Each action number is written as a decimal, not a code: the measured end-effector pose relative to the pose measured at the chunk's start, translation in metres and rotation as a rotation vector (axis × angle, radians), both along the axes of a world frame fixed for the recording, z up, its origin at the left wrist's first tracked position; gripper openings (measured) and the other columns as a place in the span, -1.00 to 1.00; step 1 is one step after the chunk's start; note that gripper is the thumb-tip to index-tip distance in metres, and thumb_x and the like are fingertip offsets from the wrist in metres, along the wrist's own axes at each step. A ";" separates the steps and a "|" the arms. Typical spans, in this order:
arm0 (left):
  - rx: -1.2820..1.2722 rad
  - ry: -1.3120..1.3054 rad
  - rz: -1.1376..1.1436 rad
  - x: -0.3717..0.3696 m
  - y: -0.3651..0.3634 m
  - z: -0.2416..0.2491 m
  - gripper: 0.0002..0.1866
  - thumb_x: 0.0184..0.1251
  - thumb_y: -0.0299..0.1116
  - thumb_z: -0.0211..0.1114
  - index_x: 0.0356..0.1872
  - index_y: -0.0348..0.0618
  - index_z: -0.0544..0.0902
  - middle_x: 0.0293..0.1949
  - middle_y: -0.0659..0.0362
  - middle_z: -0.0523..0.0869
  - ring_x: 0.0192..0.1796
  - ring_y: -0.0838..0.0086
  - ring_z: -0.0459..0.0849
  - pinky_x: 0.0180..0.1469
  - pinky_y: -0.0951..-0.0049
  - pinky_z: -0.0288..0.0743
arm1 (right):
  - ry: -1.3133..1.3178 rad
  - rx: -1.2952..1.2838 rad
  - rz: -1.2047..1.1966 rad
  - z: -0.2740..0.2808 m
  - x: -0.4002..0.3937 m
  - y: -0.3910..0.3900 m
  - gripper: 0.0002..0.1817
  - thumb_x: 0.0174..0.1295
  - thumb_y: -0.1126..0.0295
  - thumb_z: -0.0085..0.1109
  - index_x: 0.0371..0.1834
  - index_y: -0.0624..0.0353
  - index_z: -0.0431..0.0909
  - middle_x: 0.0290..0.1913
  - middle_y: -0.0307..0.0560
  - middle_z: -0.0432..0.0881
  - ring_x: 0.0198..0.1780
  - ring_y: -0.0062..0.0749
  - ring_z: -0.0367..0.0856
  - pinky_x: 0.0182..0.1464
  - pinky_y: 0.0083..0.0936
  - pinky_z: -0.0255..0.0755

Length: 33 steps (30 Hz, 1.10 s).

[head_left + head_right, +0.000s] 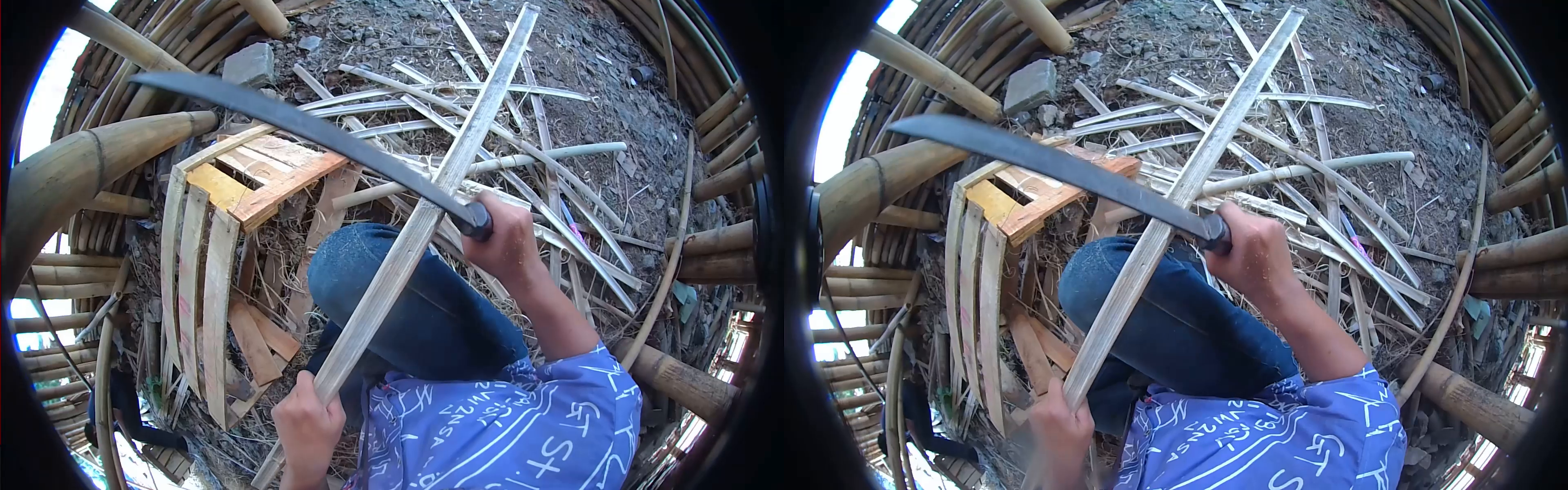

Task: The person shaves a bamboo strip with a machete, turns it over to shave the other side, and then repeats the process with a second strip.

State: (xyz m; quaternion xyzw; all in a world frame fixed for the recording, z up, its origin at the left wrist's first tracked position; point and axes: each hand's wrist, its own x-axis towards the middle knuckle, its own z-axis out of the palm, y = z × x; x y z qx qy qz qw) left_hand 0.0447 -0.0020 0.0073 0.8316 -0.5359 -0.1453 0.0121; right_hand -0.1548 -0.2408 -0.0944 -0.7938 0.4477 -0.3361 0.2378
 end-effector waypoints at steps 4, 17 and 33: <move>0.000 0.007 -0.014 0.002 0.004 0.002 -0.82 0.01 -0.48 0.24 -0.46 -0.24 0.37 -0.65 -0.08 0.52 -0.55 -0.02 0.58 -0.51 0.12 0.45 | 0.071 -0.039 -0.084 -0.010 -0.006 -0.012 -0.91 -0.09 0.57 0.16 -0.52 0.25 0.43 -0.62 0.10 0.49 -0.56 -0.01 0.57 -0.51 -0.32 0.40; 0.065 0.041 0.060 -0.004 -0.007 0.002 -0.82 0.00 -0.49 0.22 -0.44 -0.26 0.37 -0.65 -0.11 0.51 -0.54 -0.06 0.57 -0.47 0.09 0.44 | 0.064 0.062 0.200 0.010 0.010 0.024 -0.79 -0.21 0.50 0.26 -0.46 0.18 0.46 -0.59 0.02 0.53 -0.53 -0.06 0.61 -0.48 -0.28 0.47; 0.077 -0.015 0.095 -0.031 -0.031 0.006 -0.79 0.11 -0.44 0.26 -0.42 -0.24 0.37 -0.60 -0.11 0.55 -0.50 -0.03 0.61 -0.45 0.10 0.47 | 0.127 -0.075 0.012 -0.025 0.008 -0.029 -0.78 -0.23 0.54 0.26 -0.47 0.21 0.45 -0.57 0.11 0.55 -0.46 0.02 0.62 -0.42 -0.27 0.48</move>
